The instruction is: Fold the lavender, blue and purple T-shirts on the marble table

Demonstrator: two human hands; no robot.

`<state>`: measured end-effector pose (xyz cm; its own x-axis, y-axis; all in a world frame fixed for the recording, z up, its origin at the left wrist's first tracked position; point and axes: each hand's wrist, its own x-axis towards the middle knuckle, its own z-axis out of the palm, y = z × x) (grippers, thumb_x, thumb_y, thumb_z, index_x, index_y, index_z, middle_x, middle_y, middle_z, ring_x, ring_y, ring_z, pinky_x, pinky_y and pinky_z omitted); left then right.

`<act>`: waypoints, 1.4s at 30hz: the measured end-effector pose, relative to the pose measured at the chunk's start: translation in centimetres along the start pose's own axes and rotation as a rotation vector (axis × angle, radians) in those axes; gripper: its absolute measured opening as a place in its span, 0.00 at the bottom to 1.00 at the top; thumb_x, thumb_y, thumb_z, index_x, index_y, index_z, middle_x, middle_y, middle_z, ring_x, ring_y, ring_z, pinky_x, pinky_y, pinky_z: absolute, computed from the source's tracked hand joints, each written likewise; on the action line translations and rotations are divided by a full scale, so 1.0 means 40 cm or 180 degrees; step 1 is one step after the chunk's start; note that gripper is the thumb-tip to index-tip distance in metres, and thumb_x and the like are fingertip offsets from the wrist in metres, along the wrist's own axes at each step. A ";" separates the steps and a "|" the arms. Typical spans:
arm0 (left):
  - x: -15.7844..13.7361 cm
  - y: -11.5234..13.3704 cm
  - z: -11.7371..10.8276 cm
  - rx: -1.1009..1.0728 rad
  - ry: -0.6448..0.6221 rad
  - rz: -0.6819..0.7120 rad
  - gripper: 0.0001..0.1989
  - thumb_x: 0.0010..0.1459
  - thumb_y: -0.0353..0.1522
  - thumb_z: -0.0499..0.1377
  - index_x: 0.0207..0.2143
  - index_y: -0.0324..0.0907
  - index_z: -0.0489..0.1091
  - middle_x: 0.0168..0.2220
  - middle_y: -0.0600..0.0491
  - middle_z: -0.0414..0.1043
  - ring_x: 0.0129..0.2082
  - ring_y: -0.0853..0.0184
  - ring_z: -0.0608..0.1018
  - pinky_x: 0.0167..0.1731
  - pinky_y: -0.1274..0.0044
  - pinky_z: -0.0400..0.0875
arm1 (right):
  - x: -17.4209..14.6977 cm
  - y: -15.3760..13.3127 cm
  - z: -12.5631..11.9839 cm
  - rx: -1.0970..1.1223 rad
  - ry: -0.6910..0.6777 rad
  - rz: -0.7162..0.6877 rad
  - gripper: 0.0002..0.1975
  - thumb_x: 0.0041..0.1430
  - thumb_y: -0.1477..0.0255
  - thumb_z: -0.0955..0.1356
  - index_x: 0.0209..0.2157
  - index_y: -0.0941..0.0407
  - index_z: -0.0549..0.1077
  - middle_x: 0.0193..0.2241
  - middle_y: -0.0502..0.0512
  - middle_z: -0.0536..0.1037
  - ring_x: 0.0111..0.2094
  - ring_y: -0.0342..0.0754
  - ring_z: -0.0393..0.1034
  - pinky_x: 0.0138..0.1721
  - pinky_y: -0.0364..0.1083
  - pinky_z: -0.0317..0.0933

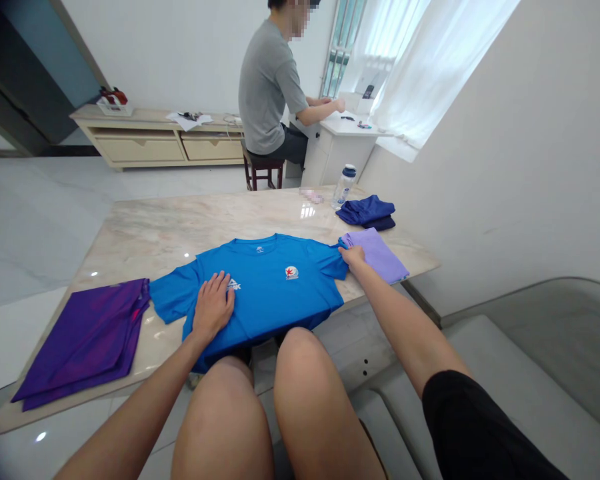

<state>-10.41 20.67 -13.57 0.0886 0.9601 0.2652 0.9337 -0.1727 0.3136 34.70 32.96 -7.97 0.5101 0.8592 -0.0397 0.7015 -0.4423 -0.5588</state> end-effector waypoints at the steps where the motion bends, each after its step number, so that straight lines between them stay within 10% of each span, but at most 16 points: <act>1: 0.000 0.000 0.000 0.0002 0.0007 0.0008 0.31 0.76 0.38 0.44 0.71 0.33 0.72 0.75 0.37 0.67 0.77 0.47 0.67 0.78 0.52 0.58 | -0.008 -0.002 -0.006 -0.0119 0.0034 0.0049 0.18 0.70 0.65 0.73 0.53 0.63 0.82 0.48 0.74 0.85 0.52 0.68 0.82 0.55 0.62 0.76; 13: -0.001 0.004 0.001 0.0007 0.0086 0.0018 0.29 0.75 0.37 0.47 0.70 0.36 0.73 0.74 0.38 0.69 0.76 0.48 0.69 0.77 0.52 0.60 | -0.085 -0.135 -0.022 -0.0180 0.0000 -0.0135 0.19 0.74 0.71 0.68 0.58 0.69 0.77 0.56 0.83 0.81 0.64 0.71 0.75 0.66 0.61 0.66; 18: -0.002 0.001 0.004 0.0024 0.0112 0.0008 0.29 0.75 0.37 0.48 0.70 0.38 0.73 0.74 0.39 0.69 0.76 0.48 0.69 0.77 0.53 0.61 | -0.103 -0.227 0.027 0.0575 -0.0794 -0.0253 0.09 0.71 0.67 0.73 0.42 0.60 0.81 0.31 0.64 0.86 0.35 0.57 0.85 0.40 0.51 0.79; 24: -0.002 0.004 0.000 0.0001 0.0059 -0.0021 0.29 0.76 0.37 0.47 0.71 0.38 0.72 0.75 0.39 0.68 0.77 0.49 0.68 0.77 0.53 0.60 | -0.109 -0.275 0.048 0.2607 -0.1450 -0.0786 0.07 0.73 0.68 0.73 0.46 0.57 0.77 0.35 0.58 0.88 0.28 0.46 0.82 0.33 0.45 0.79; 27: -0.001 0.006 -0.003 0.0013 -0.0018 -0.0036 0.30 0.76 0.37 0.47 0.71 0.36 0.71 0.75 0.38 0.67 0.77 0.48 0.67 0.78 0.53 0.59 | -0.107 -0.238 0.057 0.1845 -0.1153 -0.1226 0.10 0.75 0.69 0.68 0.50 0.58 0.79 0.45 0.63 0.88 0.42 0.52 0.87 0.51 0.54 0.81; 31: -0.001 0.003 0.001 0.0037 -0.0061 -0.0012 0.29 0.76 0.37 0.46 0.72 0.36 0.71 0.75 0.38 0.67 0.78 0.48 0.67 0.78 0.52 0.59 | -0.166 -0.152 0.120 0.0105 -0.1142 -0.2420 0.23 0.77 0.65 0.65 0.66 0.58 0.78 0.69 0.67 0.76 0.73 0.60 0.69 0.76 0.65 0.58; 36: -0.007 -0.008 0.006 0.0127 -0.0014 0.0019 0.29 0.78 0.37 0.46 0.73 0.39 0.70 0.77 0.41 0.65 0.78 0.50 0.66 0.78 0.52 0.59 | -0.262 -0.069 0.217 -0.0843 -0.1054 -0.3044 0.36 0.81 0.54 0.58 0.80 0.57 0.60 0.81 0.64 0.53 0.83 0.59 0.42 0.82 0.67 0.38; 42: -0.010 0.008 0.004 0.0256 -0.0357 -0.0165 0.30 0.78 0.34 0.46 0.77 0.39 0.65 0.79 0.42 0.59 0.81 0.53 0.61 0.80 0.54 0.55 | -0.248 -0.054 0.259 -0.1118 -0.1049 -0.3036 0.39 0.80 0.50 0.55 0.82 0.56 0.58 0.82 0.60 0.51 0.83 0.61 0.43 0.81 0.67 0.40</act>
<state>-10.10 20.25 -13.71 0.0736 0.9866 0.1455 0.9624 -0.1085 0.2490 22.97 28.07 -14.97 -0.4481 0.8933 0.0364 0.8706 0.4452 -0.2094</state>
